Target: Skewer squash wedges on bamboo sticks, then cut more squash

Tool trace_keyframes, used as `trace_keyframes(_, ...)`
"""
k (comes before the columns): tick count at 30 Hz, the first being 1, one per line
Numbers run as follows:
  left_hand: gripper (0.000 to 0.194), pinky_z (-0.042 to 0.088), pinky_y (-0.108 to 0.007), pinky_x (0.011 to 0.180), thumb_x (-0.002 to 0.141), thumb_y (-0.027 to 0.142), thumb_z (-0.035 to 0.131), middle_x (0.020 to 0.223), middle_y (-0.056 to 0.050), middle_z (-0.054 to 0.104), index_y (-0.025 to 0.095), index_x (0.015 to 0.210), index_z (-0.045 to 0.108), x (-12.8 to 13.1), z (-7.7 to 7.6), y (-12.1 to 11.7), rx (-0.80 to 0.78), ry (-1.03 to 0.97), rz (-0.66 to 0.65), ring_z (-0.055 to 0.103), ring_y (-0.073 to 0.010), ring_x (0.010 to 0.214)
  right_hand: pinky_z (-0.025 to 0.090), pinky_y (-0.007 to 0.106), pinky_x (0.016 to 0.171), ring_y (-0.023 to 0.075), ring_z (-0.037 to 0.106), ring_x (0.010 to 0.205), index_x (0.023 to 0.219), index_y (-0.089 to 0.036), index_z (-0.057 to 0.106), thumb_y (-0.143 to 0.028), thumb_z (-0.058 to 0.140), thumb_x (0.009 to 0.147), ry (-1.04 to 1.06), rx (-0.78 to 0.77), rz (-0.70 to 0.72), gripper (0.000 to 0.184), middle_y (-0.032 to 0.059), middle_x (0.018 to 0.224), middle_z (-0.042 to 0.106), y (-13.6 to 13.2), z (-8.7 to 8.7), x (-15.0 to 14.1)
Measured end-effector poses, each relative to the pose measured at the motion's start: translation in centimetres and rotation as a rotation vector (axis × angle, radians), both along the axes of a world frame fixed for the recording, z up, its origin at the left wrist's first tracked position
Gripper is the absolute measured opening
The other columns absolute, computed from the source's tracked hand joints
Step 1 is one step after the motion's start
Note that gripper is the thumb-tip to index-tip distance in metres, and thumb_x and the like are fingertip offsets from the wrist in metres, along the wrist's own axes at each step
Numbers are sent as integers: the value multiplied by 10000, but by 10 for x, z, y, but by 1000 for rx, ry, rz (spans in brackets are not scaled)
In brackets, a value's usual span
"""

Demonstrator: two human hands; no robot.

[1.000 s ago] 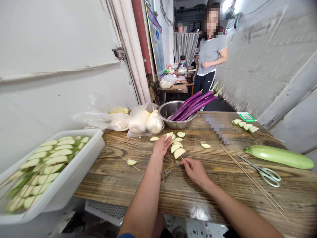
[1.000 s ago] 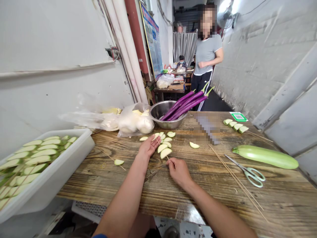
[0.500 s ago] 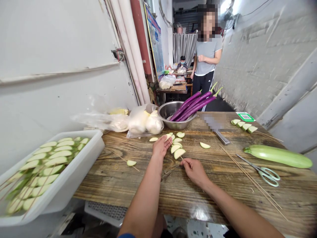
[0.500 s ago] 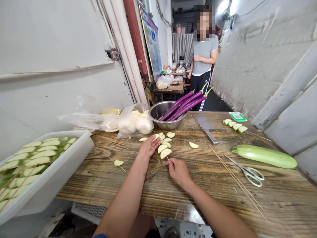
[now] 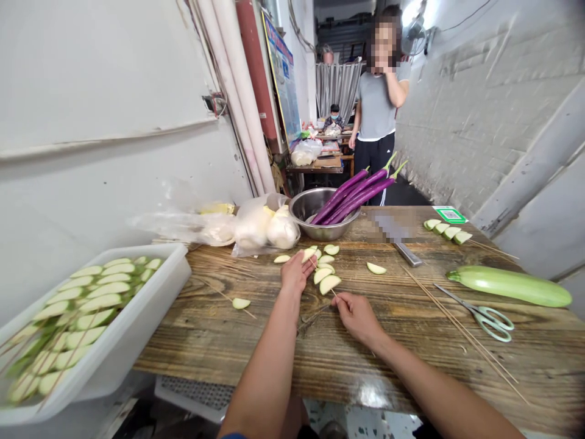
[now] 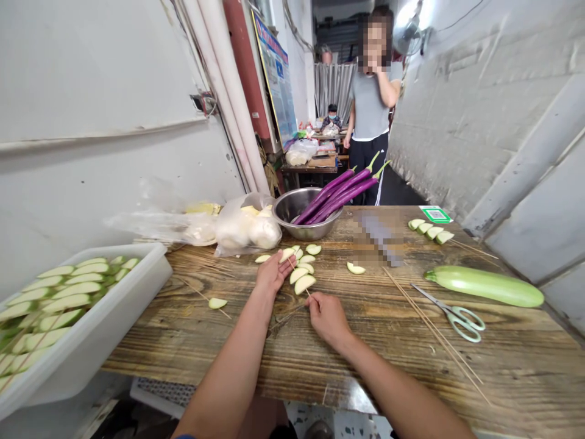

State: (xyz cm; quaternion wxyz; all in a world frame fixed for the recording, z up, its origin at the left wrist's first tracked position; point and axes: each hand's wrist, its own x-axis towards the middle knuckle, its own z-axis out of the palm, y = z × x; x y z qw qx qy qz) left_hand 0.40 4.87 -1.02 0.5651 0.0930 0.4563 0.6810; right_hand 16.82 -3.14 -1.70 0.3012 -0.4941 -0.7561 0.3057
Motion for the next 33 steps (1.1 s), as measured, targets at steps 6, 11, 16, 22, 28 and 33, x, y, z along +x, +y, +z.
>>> trace_keyframes(6,84,541,-329,665,759,138,579,806,-126,674,105,829,549,1,-2,0,-2,31,-2,660,-190,669,321,208,503,123,488,486,695,-182,624,-205,349,790,21,-1,5,292,-2,560,587,-1,-1,-1)
trace_keyframes(11,139,542,-324,656,739,138,606,868,-152,668,99,859,549,1,-4,2,-19,10,2,663,-207,705,329,205,514,127,502,510,685,-188,621,-203,345,790,19,14,10,295,0,568,591,-2,-2,-2)
trace_keyframes(16,90,537,-332,689,742,126,596,801,-136,675,98,817,556,2,-4,1,-13,50,-15,663,-208,703,306,203,494,125,487,494,687,-186,623,-194,350,781,2,12,-1,289,-1,552,582,-2,-2,-3)
trace_keyframes(22,80,537,-337,677,737,113,593,788,-147,673,89,805,560,0,-6,1,-24,58,-49,663,-214,689,313,202,502,124,484,498,700,-183,625,-196,347,785,7,12,8,291,1,564,583,-1,-5,-2)
trace_keyframes(28,90,539,-323,650,732,95,596,790,-145,672,82,816,569,-1,-5,2,-34,45,-81,661,-203,658,296,207,486,122,454,466,708,-183,619,-210,345,791,1,-7,9,287,-10,524,541,2,-8,-1)
trace_keyframes(33,60,543,-309,634,754,90,568,735,-126,670,75,812,563,0,-1,0,-41,18,-121,655,-184,626,295,205,495,119,444,473,701,-176,607,-215,347,793,31,-12,10,279,-11,523,524,4,-10,-1)
